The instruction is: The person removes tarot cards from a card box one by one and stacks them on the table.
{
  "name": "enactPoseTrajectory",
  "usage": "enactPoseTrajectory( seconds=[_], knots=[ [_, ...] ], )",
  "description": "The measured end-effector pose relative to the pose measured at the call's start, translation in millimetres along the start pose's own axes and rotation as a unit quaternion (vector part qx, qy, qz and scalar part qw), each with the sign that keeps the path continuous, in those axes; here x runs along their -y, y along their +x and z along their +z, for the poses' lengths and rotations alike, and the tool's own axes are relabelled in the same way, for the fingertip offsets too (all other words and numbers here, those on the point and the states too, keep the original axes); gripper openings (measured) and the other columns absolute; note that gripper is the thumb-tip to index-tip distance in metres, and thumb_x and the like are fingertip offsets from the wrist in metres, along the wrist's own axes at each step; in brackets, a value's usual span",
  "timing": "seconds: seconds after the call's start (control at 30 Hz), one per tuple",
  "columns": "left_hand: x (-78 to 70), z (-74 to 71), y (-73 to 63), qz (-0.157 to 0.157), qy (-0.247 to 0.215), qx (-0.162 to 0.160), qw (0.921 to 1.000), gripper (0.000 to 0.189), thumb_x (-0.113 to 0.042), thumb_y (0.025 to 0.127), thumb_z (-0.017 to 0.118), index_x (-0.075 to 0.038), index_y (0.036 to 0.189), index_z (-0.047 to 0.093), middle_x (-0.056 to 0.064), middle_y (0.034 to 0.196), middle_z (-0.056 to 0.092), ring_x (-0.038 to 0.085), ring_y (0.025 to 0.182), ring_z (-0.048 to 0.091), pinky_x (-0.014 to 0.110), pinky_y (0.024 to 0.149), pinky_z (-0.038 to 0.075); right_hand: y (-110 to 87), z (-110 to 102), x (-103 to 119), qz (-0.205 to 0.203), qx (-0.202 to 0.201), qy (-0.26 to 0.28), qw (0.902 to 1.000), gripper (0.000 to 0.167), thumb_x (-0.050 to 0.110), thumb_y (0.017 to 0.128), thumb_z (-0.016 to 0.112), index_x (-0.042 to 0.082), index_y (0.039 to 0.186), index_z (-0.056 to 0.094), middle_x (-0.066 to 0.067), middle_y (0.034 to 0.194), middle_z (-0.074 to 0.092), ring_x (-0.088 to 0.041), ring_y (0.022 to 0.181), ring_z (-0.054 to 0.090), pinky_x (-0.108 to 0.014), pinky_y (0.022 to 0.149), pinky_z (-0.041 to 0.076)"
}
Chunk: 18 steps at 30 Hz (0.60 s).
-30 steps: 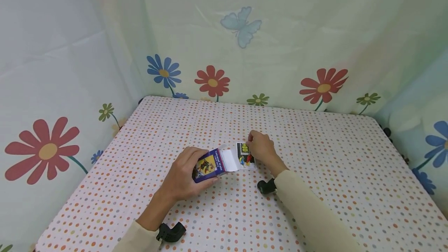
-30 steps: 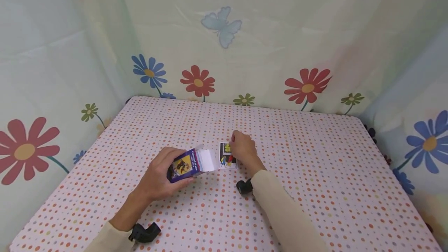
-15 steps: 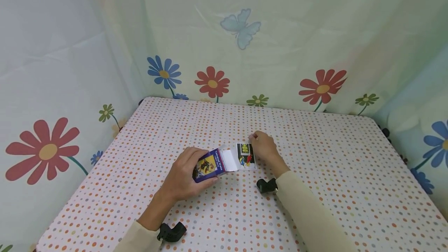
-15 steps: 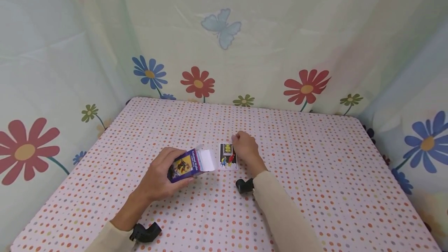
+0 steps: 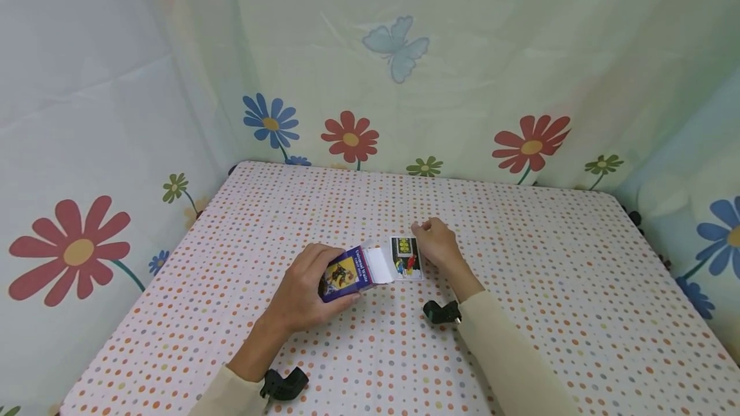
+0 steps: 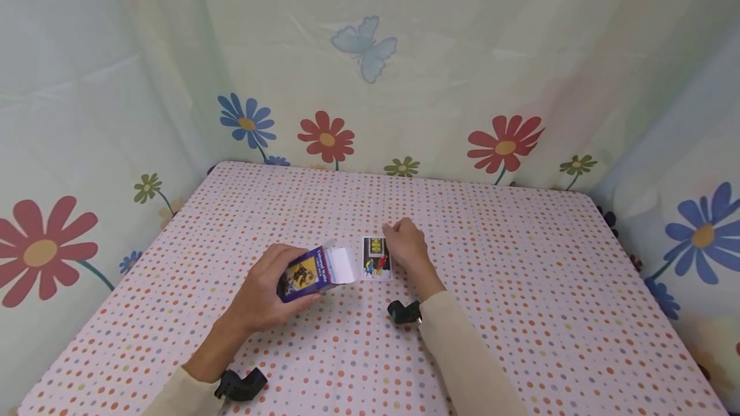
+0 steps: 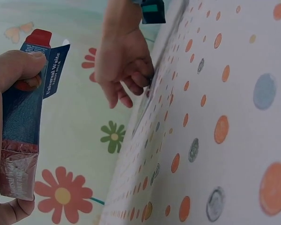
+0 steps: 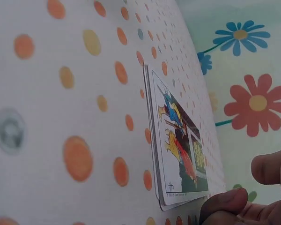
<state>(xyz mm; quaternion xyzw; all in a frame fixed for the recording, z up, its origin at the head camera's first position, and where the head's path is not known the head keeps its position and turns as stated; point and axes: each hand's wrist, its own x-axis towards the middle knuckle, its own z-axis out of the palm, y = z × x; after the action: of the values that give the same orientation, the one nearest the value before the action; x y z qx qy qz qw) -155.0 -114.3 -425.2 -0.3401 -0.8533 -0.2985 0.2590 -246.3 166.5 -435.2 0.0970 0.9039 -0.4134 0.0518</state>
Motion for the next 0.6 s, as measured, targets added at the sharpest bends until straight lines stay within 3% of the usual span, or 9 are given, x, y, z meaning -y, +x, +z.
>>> enactPoseTrajectory(
  seconds=[0.17, 0.43, 0.6],
  knots=[
    [-0.6, 0.4, 0.5, 0.002, 0.000, -0.002, 1.0000, 0.068, -0.050, 0.078, 0.083, -0.008, 0.127, 0.062, 0.003, 0.118, 0.062, 0.014, 0.102, 0.057, 0.033, 0.082, 0.051, -15.6, -4, 6, -0.020, -0.004, 0.034, 0.9992, 0.052, 0.047, 0.105, 0.044, 0.002, 0.132, 0.049, -0.005, 0.070, 0.050, -0.016, 0.056, 0.045, -0.030, 0.052, 0.041],
    [0.1, 1.2, 2.6, 0.006, -0.005, -0.002, 1.0000, 0.068, -0.047, 0.076, 0.085, -0.008, 0.127, 0.062, 0.002, 0.118, 0.062, 0.013, 0.101, 0.056, 0.032, 0.081, 0.051, -38.6, -12, 22, -0.029, -0.033, 0.135, 0.9899, 0.044, 0.043, 0.104, 0.051, 0.005, 0.127, 0.052, -0.007, 0.077, 0.054, -0.014, 0.056, 0.046, -0.026, 0.049, 0.039],
    [0.2, 0.5, 1.6, 0.000, -0.002, 0.002, 1.0000, 0.068, -0.047, 0.076, 0.085, -0.008, 0.127, 0.062, 0.002, 0.117, 0.062, 0.012, 0.101, 0.056, 0.031, 0.081, 0.051, -54.7, -11, 31, -0.045, -0.037, 0.147, 0.9874, 0.038, 0.041, 0.103, 0.054, 0.009, 0.123, 0.055, -0.008, 0.080, 0.054, -0.016, 0.057, 0.044, -0.029, 0.049, 0.037]
  ],
)
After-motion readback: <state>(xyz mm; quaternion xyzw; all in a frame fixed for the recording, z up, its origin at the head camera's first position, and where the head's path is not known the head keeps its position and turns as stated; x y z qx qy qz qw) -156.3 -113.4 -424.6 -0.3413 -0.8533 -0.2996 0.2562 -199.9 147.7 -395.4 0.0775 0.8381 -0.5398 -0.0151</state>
